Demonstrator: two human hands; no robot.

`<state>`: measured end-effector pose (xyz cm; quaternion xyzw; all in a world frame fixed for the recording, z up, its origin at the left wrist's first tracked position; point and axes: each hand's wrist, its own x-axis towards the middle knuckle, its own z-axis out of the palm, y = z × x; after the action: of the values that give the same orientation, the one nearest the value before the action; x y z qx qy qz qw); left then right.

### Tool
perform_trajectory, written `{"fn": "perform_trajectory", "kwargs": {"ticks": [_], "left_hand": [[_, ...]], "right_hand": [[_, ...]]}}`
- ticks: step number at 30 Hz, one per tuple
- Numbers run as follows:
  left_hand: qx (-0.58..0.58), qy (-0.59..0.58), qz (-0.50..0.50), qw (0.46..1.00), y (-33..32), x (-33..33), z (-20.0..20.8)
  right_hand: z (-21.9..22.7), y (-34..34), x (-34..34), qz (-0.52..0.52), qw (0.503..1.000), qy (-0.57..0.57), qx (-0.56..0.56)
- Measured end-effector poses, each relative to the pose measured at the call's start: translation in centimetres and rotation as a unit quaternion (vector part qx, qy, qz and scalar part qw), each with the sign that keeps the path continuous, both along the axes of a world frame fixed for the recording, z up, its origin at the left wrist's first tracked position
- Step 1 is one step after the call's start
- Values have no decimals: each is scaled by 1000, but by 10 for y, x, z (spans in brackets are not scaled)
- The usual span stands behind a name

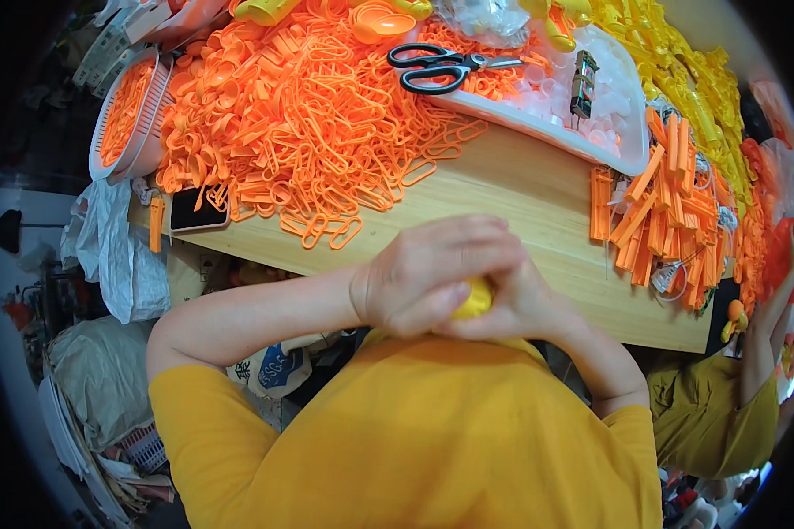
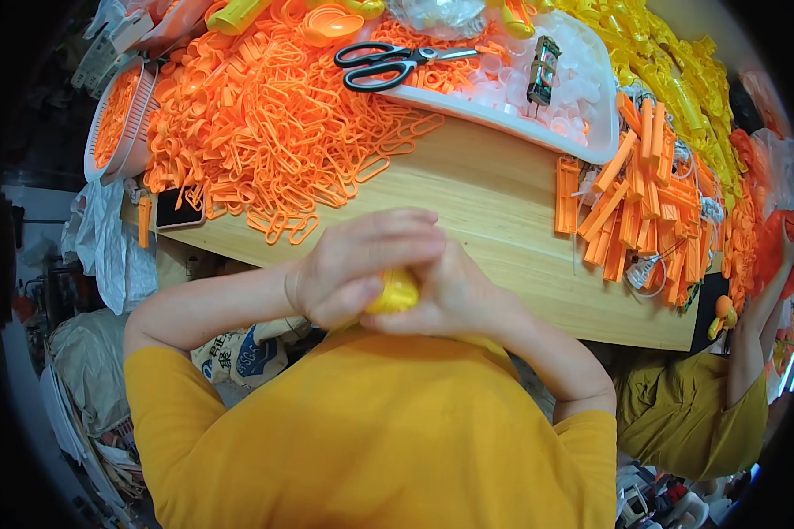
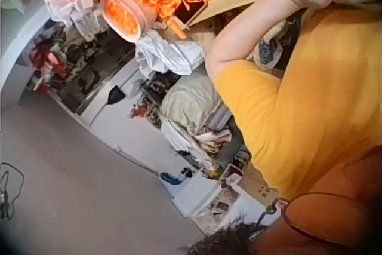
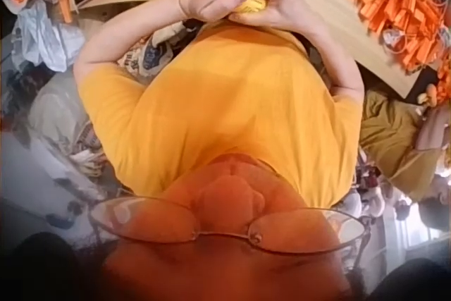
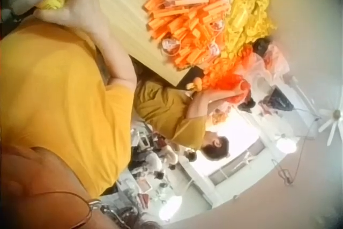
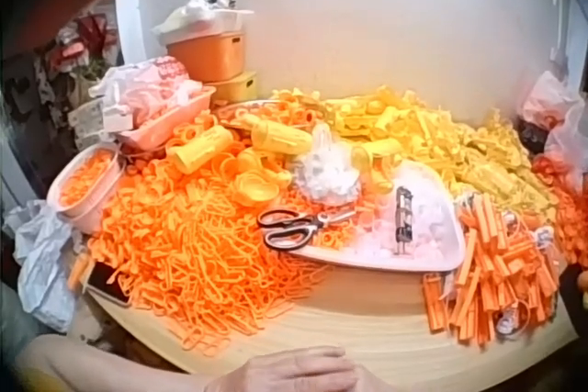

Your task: Assembling plastic toy gun bodies and components by hand at a workbench.

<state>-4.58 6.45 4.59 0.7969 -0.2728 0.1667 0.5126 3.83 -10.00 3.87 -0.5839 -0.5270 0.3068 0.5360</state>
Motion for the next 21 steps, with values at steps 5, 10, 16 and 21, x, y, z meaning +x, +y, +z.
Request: {"fn": "perform_trajectory", "kwargs": {"ticks": [5, 10, 16, 21], "left_hand": [[35, -147, 1, 989, -9, -20, 3], [40, -172, 11, 984, -16, -37, 4], [19, -180, 18, 983, -19, -36, 7], [15, -176, 31, 984, -20, -24, 5]], "right_hand": [[8, -5, -4, 58, 970, -218, 86], [6, -8, -17, 80, 971, -217, 59], [13, -5, -18, 88, 958, -259, 83], [23, -7, -9, 75, 959, -271, 35]]}}
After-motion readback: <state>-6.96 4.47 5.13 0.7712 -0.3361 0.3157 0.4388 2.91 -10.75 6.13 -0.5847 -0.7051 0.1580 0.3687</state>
